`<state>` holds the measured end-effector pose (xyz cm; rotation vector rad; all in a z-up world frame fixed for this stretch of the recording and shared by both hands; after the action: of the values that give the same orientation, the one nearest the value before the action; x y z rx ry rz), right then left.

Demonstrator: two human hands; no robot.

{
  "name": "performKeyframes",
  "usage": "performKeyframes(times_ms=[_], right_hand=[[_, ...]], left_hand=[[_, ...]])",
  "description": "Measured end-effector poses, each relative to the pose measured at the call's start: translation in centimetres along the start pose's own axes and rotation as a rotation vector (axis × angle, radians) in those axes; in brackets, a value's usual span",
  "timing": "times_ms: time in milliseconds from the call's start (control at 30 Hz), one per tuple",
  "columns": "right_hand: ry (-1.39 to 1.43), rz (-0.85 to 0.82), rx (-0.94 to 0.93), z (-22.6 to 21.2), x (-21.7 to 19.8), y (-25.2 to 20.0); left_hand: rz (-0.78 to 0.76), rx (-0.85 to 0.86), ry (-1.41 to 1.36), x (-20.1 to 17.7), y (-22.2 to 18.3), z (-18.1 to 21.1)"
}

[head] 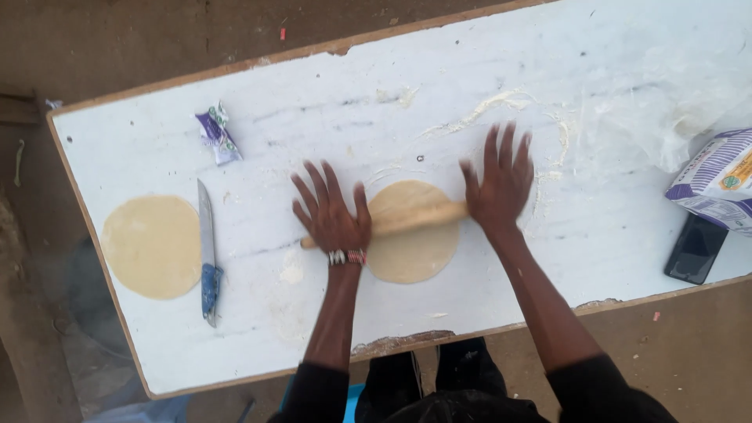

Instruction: Rolling out dough with a rolling pin on a table and then frying it in a large pan over a charcoal stove.

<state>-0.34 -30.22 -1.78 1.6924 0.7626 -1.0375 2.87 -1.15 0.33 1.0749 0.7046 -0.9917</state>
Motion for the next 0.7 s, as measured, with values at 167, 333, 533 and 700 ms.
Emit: performKeyframes(times_ms=[167, 333, 533, 700], right_hand=[[-0.021, -0.091, -0.065, -0.1, -3.3, -2.7], [-0.01, -0.306, -0.161, 2.2, -7.2, -8.4], [0.027, -0.128, -0.425, -3.5, -1.1, 0.9], [0.196, -0.285, -0.537, -9.7, 1.2, 6.5]], left_hand=[[0.033, -0.067, 0.075, -3.5, -6.1, -0.4], [-0.008, -0.185, 0.004, -6.5, -16.6, -1.1], [0.146, -0.275, 0.12, -4.4, -9.8, -2.0], [0.234, -0.397, 0.13, -4.7, -9.1, -2.8]])
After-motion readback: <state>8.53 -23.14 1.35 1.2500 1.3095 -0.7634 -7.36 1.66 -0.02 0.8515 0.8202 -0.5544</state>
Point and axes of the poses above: each hand's wrist, its own y-axis towards the middle knuckle, its own x-axis out of the palm, z = x × y, the point moved 4 cm from there along y, towards the middle knuckle, and after that the axes turned 15 degrees about z, right-handed, at the moved point
